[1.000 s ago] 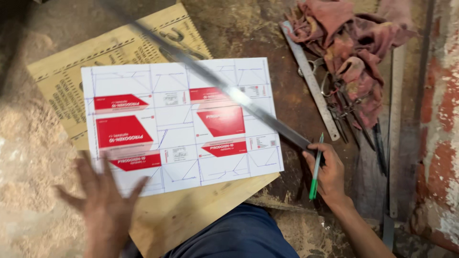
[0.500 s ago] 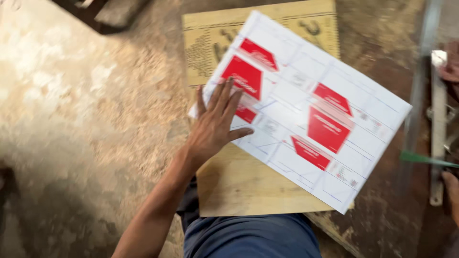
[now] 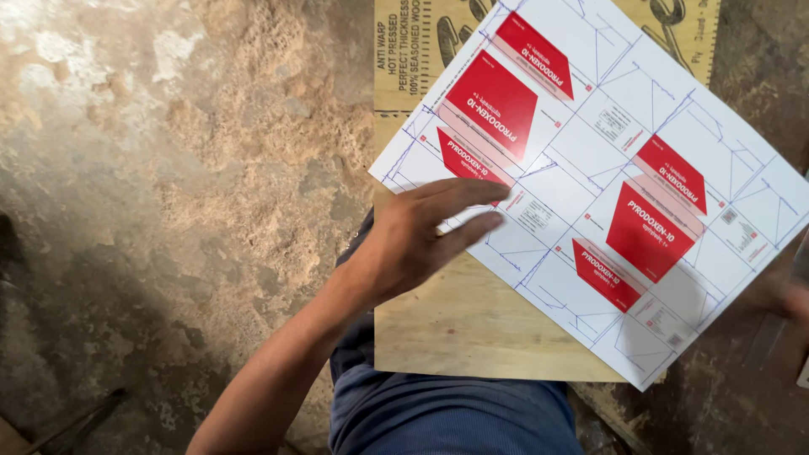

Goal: The person uses a pen and a metal ruler to draw lines and mark specific points on a printed cardboard sheet laid on a wooden surface.

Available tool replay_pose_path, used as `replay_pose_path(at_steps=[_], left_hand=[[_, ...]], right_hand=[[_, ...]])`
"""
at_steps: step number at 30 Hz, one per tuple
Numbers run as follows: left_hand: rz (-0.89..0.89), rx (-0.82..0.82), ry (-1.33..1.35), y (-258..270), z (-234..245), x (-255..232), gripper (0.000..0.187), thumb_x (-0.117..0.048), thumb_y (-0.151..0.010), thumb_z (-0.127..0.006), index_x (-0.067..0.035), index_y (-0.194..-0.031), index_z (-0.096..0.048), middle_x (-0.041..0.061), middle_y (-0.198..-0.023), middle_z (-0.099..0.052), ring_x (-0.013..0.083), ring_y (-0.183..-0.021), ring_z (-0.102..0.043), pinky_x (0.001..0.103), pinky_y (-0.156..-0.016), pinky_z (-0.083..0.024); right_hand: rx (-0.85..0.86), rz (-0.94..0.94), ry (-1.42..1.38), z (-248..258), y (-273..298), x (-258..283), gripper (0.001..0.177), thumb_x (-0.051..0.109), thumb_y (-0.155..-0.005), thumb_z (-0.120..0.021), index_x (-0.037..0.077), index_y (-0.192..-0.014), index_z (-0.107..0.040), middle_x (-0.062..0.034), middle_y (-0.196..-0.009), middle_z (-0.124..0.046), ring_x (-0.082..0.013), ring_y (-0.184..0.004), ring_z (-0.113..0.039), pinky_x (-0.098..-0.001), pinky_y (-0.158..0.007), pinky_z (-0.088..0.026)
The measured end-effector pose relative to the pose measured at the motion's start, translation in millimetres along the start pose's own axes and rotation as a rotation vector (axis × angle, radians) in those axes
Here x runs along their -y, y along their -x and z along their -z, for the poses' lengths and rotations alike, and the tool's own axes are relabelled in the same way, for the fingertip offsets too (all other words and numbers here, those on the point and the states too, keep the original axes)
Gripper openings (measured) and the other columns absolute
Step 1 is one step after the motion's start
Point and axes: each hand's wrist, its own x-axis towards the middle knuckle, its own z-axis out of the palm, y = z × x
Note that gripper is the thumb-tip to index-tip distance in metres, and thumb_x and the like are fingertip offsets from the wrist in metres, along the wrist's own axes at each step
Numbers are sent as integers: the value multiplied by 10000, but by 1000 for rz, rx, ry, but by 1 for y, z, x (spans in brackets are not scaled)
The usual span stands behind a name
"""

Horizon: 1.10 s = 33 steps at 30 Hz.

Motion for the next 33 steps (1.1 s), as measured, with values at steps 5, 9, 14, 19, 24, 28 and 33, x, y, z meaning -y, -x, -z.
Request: replay_pose_path(at_steps=[5,9,14,19,24,28,33], left_hand=[[17,166,-5,-30,0,14,337,-252,-1002,-684,-37,-1262,-686,128,-1126,-757,191,-949,-751,306,-796,-597],[256,203,120,-51,8,28,242,-239,-964,-682,-40,-1097,-723,59,-824,-748,115,-726,-696,293,-631,-571],[340,176,106,-69,10,34,192,-196,-964,-715,-5,-981,-733,53,-697,-686,106,-615,-605,316,-555,-511],[253,160,72,-71,15,38,148,-172,-944,-713,-29,-971,-738,28,-704,-710,78,-589,-654,289,-503,-508],[262,159,75,-68,11,46,146,-168,-953,-713,-26,-971,-740,36,-701,-722,81,-604,-672,278,-522,-520],[267,139,77,-71,7,46,155,-181,-955,-721,-28,-958,-738,31,-690,-716,79,-604,-668,284,-527,-520],[286,125,33,-71,4,45,171,-207,-952,-729,-38,-930,-728,17,-654,-694,70,-570,-637,288,-503,-488]], right_hand=[[302,311,-91,-86,-59,108,439,151,-965,-700,32,-1385,-655,-114,-1081,-741,-156,-1004,-700,-299,-892,-571],[443,362,-321,-120,-100,151,469,127,-965,-711,47,-1418,-619,-63,-1163,-735,-104,-1043,-682,-253,-925,-571],[455,336,-508,-131,-117,151,409,97,-993,-724,14,-1381,-626,-47,-1158,-715,-95,-1033,-677,-245,-927,-581],[454,404,-353,-122,-122,139,418,88,-969,-727,15,-1370,-632,-71,-1158,-720,-122,-1060,-697,-264,-959,-582],[436,506,-109,-113,-120,133,352,104,-930,-758,20,-1267,-698,-95,-1139,-761,-163,-1068,-729,-287,-956,-579],[384,520,-14,-114,-117,131,288,121,-897,-783,50,-1173,-745,-82,-1095,-765,-165,-978,-730,-283,-808,-574],[377,586,-79,-115,-117,126,259,111,-945,-776,46,-1193,-737,-78,-1130,-759,-163,-1044,-727,-298,-946,-574]])
